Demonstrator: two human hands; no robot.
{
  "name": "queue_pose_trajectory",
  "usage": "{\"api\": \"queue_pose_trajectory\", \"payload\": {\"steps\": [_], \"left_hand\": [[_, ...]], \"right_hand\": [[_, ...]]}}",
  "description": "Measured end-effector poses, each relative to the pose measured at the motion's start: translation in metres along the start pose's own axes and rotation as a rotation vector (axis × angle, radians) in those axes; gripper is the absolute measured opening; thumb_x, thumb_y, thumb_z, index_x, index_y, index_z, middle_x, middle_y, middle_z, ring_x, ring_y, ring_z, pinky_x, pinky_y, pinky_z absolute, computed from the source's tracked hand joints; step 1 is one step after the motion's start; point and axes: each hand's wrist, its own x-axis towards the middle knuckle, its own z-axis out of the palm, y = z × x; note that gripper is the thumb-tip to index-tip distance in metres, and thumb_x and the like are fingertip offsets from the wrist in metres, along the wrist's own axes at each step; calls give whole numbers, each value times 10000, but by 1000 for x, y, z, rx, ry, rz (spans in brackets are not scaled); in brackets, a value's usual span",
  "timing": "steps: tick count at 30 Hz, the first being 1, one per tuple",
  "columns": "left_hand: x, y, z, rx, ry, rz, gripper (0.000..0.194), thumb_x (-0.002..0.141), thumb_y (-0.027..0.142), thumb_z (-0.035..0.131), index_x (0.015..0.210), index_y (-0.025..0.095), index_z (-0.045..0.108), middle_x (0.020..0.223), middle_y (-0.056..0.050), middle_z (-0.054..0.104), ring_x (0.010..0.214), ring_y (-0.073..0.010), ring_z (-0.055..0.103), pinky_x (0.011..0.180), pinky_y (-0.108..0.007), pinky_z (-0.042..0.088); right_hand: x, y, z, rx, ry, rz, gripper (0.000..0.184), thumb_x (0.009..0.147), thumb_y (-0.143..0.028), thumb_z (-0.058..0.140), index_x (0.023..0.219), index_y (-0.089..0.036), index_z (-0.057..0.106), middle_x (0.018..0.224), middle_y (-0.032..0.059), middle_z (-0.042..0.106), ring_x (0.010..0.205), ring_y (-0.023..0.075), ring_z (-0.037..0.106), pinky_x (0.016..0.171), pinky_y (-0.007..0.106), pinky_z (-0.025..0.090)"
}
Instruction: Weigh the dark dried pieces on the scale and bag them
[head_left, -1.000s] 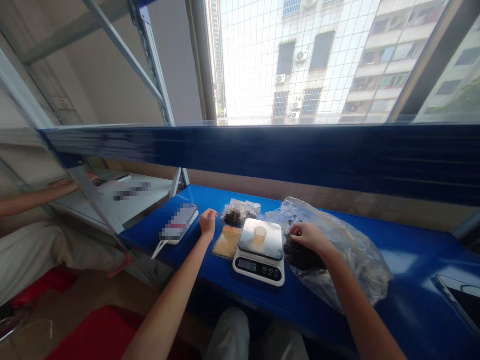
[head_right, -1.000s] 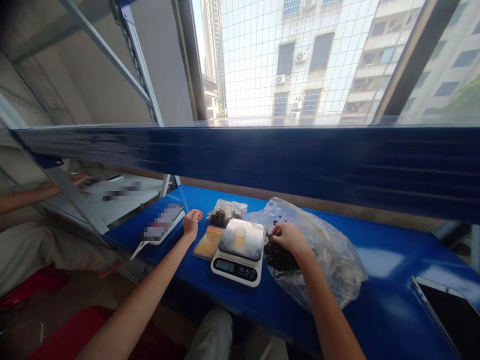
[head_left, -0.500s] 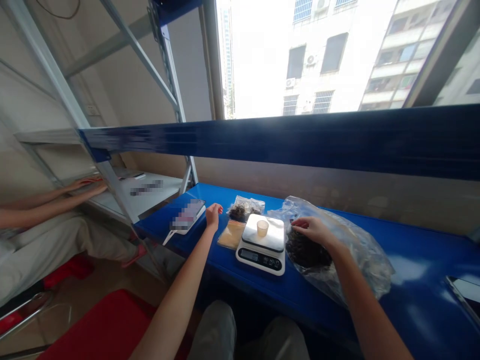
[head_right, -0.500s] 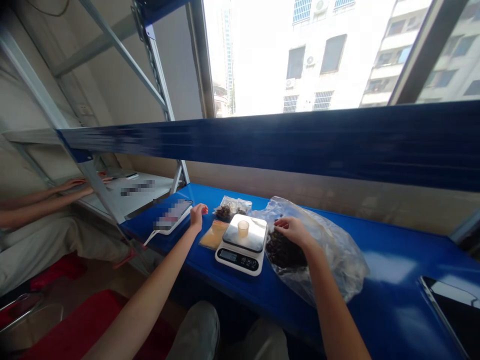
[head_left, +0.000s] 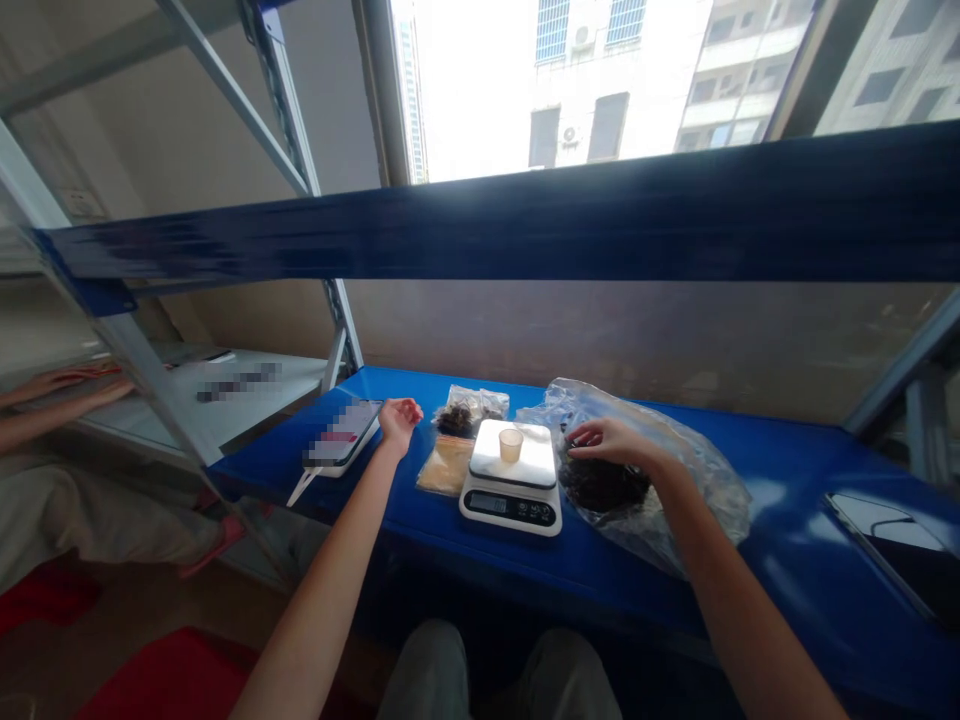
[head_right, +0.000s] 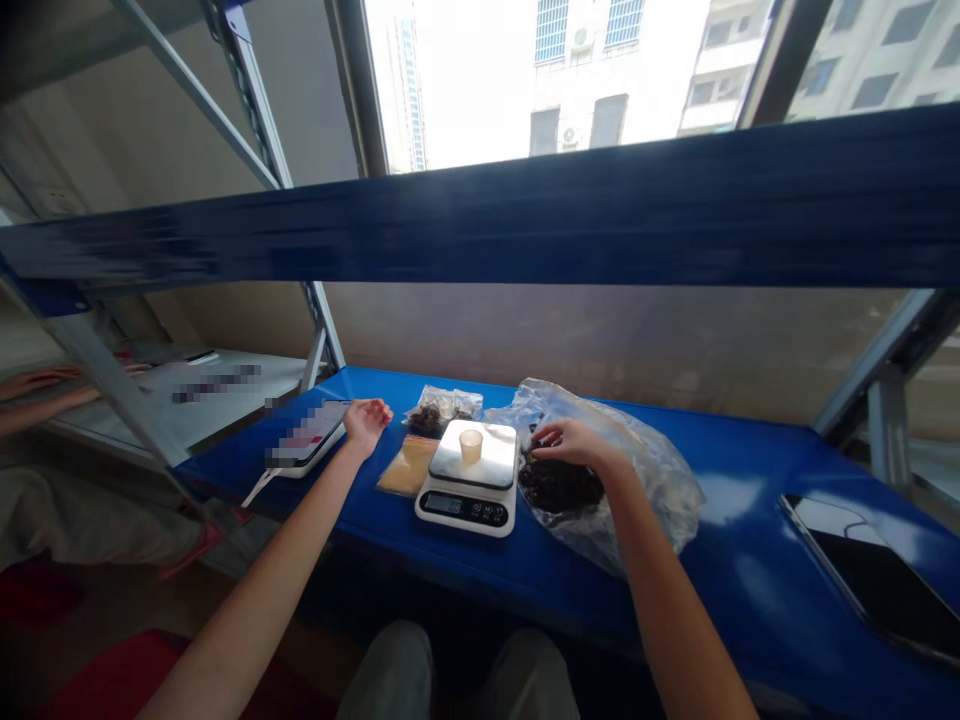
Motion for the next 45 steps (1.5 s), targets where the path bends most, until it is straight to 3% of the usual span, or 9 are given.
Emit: {"api": "queue_pose_trajectory", "payload": {"steps": [8,17,24,29,33,38,45], "left_hand": [[-9,4,7,-190,-78,-196,186,702,298,453,607,162,538,575,-43,509,509,-138,497,493,-264,399],[-8,4,1,-289,-96,-158,262,737,386,427,646,169,543,612,-44,516,532,-144,495,529,-291,405],[-8,5,2,-362,-237,-279,263,756,359,410,734,156,576,678,-71,551,598,-174,517,533,-307,412],[-5,4,2,-354,-111,-304,248,761,343,392,693,163,547,643,-56,530,561,-158,500,519,-291,396],[-3,4,1,-411,18,-256,233,772,304,374,667,164,528,608,-44,520,528,-141,480,508,-278,381],[-2,3,2,-354,-46,-306,204,784,269,391,690,157,533,627,-43,531,529,-140,489,501,-268,381],[2,0,0,-370,-16,-328,176,773,221,397,686,145,529,618,-60,541,537,-153,506,502,-268,398]], "right_hand": [[0,-6,-1,-55,26,15,286,666,-393,650,829,-173,734,800,75,727,738,212,655,640,283,517],[3,-9,4,-25,196,-73,313,672,-445,646,826,-183,721,810,64,723,689,196,639,615,289,498],[4,-32,11,137,362,-144,376,684,-498,641,848,-166,705,840,80,719,694,196,647,626,306,504],[6,-47,23,335,490,-164,383,670,-490,669,872,-166,690,810,71,715,685,190,652,620,309,513],[9,-57,42,385,473,-234,335,686,-458,668,864,-176,689,811,63,715,694,186,648,616,309,515],[7,-71,56,271,461,-323,259,738,-413,635,880,-207,700,840,54,717,718,176,637,621,294,496],[2,-79,59,225,428,-380,207,763,-363,620,889,-226,708,901,46,722,754,183,644,640,301,493]]}}
